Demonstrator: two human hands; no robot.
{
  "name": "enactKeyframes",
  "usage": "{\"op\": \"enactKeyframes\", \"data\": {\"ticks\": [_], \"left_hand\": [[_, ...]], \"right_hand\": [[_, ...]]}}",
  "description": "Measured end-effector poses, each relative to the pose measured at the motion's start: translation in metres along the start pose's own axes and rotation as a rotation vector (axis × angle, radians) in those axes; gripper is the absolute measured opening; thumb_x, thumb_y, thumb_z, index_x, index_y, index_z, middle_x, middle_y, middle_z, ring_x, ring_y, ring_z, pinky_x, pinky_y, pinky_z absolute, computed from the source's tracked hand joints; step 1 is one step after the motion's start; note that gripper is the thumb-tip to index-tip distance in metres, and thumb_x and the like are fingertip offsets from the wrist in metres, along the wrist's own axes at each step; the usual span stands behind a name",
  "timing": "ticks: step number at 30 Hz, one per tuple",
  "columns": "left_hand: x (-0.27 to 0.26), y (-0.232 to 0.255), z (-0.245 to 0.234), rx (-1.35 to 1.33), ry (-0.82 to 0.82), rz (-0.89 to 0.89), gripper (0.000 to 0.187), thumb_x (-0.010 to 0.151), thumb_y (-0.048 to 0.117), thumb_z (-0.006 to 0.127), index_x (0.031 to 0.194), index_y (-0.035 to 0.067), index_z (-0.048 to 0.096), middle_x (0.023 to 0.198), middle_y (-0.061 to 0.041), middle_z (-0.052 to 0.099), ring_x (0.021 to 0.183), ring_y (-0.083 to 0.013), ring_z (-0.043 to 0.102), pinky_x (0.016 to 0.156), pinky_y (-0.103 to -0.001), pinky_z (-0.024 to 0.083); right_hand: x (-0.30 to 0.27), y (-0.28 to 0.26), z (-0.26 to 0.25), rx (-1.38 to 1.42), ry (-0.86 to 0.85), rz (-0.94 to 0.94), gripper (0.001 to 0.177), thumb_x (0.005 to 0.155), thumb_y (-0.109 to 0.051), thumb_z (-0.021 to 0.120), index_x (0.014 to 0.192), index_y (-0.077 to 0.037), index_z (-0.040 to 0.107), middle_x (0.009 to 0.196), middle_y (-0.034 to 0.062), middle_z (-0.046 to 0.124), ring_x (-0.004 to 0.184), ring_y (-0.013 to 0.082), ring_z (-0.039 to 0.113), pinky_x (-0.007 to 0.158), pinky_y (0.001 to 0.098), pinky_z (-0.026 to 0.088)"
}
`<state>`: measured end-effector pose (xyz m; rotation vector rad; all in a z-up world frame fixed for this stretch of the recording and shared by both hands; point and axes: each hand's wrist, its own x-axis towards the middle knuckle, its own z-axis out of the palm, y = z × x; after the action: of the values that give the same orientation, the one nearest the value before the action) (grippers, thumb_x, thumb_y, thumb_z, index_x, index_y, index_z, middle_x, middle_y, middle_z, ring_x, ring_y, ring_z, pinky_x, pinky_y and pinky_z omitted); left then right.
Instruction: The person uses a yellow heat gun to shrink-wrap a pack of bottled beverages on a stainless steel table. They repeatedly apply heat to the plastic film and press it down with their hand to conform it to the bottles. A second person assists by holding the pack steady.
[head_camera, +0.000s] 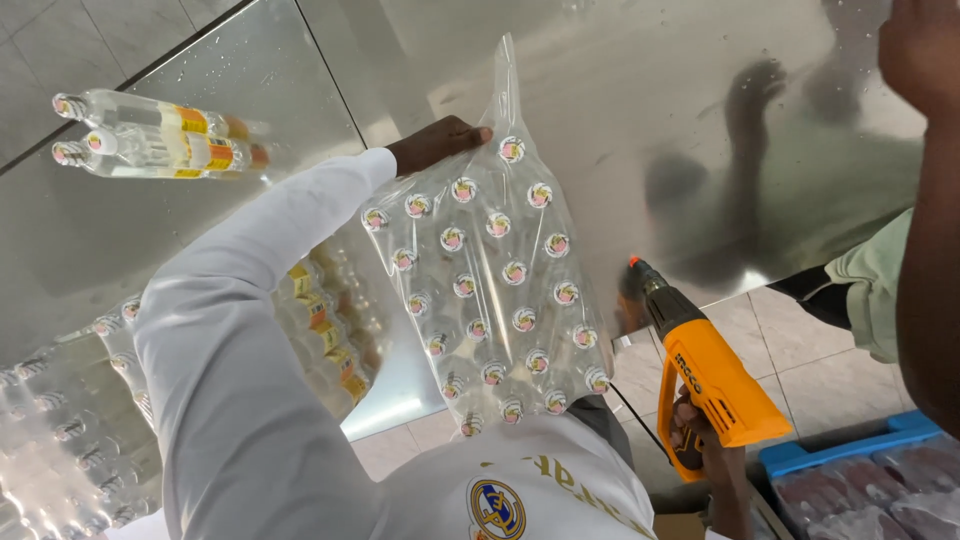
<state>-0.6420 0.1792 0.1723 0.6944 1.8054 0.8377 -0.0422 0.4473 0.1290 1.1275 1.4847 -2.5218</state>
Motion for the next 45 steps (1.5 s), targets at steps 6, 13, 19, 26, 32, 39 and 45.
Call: {"op": "enactKeyframes", "data": {"ticks": [6,13,19,26,32,39,45], "left_hand": [[0.048,-0.008,-0.023,0.024,0.037,0.1,0.075,0.089,0.09,0.046,0.067,0.022,0.024,0.066,0.008,0.02,0.058,-0.0078,0.014,0.061,-0.032,0.011],[0.096,0.012,-0.069,0.12,0.059,0.214,0.076,0.091,0.091,0.042,0.069,0.021,0.023,0.068,0.008,0.022,0.061,-0.009,0.016,0.066,-0.034,0.011],[0.079,-0.087,-0.168,0.033,0.483,0.115,0.066,0.107,0.073,0.062,0.075,0.024,0.03,0.074,0.009,0.033,0.075,-0.0088,0.026,0.065,-0.037,0.023],[-0.015,-0.304,-0.207,-0.016,1.121,-0.072,0.07,0.11,0.076,0.054,0.078,0.015,0.044,0.075,0.002,0.041,0.077,-0.0153,0.031,0.068,-0.042,0.027],[-0.093,-0.225,-0.028,-0.994,1.725,0.294,0.032,0.095,0.041,0.075,0.08,0.015,0.065,0.075,-0.004,0.069,0.073,-0.0195,0.062,0.078,-0.041,0.055],[-0.096,-0.155,0.2,-0.958,1.738,-0.238,0.075,0.103,0.066,0.04,0.102,0.001,0.077,0.103,-0.025,0.08,0.09,-0.0376,0.066,0.086,-0.049,0.053],[-0.023,-0.073,0.365,-0.564,1.489,-0.715,0.065,0.11,0.042,0.035,0.167,0.012,0.026,0.158,-0.016,0.058,0.134,-0.0341,0.063,0.101,-0.043,0.056]], "right_hand": [[0.013,0.009,-0.007,0.151,-0.04,0.071,0.027,0.097,-0.013,0.076,0.119,-0.008,0.063,0.075,0.0025,0.063,0.051,0.0175,0.061,0.049,0.036,0.059],[0.009,-0.015,0.032,0.073,0.08,0.091,0.03,0.095,-0.014,0.078,0.12,-0.006,0.063,0.073,0.0026,0.064,0.05,0.0195,0.058,0.049,0.0377,0.056],[0.007,-0.02,0.052,0.032,0.006,-0.043,0.027,0.097,-0.015,0.075,0.119,-0.006,0.064,0.074,0.0013,0.063,0.052,0.0149,0.063,0.048,0.0322,0.059],[0.0,-0.019,0.033,-0.026,-0.065,-0.046,0.028,0.097,-0.012,0.071,0.122,-0.007,0.059,0.077,0.0036,0.064,0.053,0.0192,0.064,0.051,0.0369,0.06],[-0.013,-0.009,0.001,-0.054,-0.148,-0.111,0.021,0.097,-0.01,0.07,0.116,-0.01,0.06,0.071,0.0036,0.059,0.05,0.0182,0.059,0.048,0.0352,0.056],[-0.055,-0.005,-0.05,-0.095,-0.233,-0.167,0.022,0.098,-0.011,0.07,0.119,-0.008,0.061,0.073,0.003,0.058,0.053,0.0165,0.06,0.051,0.0329,0.056],[-0.097,-0.003,-0.117,-0.133,-0.26,-0.213,0.019,0.099,-0.006,0.067,0.117,-0.009,0.062,0.073,0.0042,0.056,0.052,0.0156,0.055,0.05,0.0329,0.053]]}}
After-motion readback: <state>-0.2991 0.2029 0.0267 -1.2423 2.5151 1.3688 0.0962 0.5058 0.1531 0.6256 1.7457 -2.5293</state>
